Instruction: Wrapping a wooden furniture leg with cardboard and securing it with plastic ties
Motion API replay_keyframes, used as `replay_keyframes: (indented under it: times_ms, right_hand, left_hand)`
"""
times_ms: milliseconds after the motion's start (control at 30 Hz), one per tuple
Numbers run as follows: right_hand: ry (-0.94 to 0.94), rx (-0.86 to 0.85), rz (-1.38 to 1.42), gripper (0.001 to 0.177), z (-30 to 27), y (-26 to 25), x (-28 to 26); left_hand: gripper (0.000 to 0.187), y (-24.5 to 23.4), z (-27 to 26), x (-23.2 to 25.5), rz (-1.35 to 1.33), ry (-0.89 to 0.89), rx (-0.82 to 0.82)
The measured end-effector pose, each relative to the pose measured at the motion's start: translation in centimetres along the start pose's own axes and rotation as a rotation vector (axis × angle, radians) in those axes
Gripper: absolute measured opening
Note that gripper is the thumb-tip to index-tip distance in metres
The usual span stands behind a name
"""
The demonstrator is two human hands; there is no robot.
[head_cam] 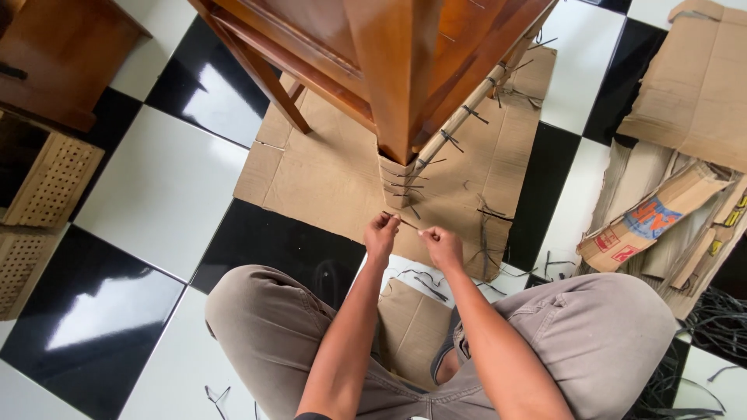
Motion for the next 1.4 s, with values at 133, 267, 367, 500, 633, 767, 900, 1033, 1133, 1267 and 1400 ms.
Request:
replay_keyframes:
  times_ms: [133,267,367,500,633,767,900,1033,1133,1267,1400]
  right_hand:
    - [0.182,0.147,0.119,0.02,3.6,-1.1,6.1]
    - [0.315,0.425,0.57,0.021,3.6,-3.5,6.2]
    - [0.295,0.427,0.629,0.017,5.1,-2.9,4.6]
    - [0.202,0.294,0.534,0.015,6.9,-0.1,1.4]
    - [0.218,0.207,0.494,0.021,8.5,1.9,-1.2]
    - [0.15,0.055,0.345,0.028,10.8,3.6,-3.1]
    - [0.062,-0.123,0.156,0.028,12.7,4.9,-3.7]
    - [0.029,-0.178,0.128,0.029,12.8,4.6,-4.3]
    - [0.062,-0.219,0.209,0.033,13.1,4.9,-3.2]
    - [0.094,-0.224,0.246,0.036,12.6,5.3,-3.3]
    - [0.116,-0.21,0.28,0.039,12.6,5.9,-2.7]
  left_hand:
    - [0.007,-1.2,1.7,2.9,-0.024,0.021,0.111]
    - [0.019,-1.8,3.6,5.9,-0.129,0.022,0.171]
    - [0.017,-0.1,6.6,5.1,-0.207,-0.025,0.085]
    - [0.017,2.4,8.8,3.1,-0.325,-0.116,-0.037]
    - [0.028,2.9,10.4,0.8,-0.321,-0.164,-0.024]
    - [0.04,2.8,11.3,1.0,-0.197,-0.175,-0.078]
    - [0.046,2.9,13.9,-1.1,-0.089,-0.117,-0.176]
    - [0.048,2.1,14.7,-1.4,-0.08,-0.038,-0.208]
    - [0.047,1.3,12.3,2.1,0.139,-0.04,-0.213]
    - [0.047,1.5,11.0,4.7,0.245,0.054,-0.214]
    - [0.039,0.7,12.0,1.0,0.37,0.058,-0.197]
Point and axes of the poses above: each hand's wrist, its own z-axis towards the middle knuckle, its own y-axis out of the palm, x = y × z, the point moved 9 cm from there along z, towards the middle knuckle, and after that the axes turned 15 degrees about z, right-handed, at the moved point
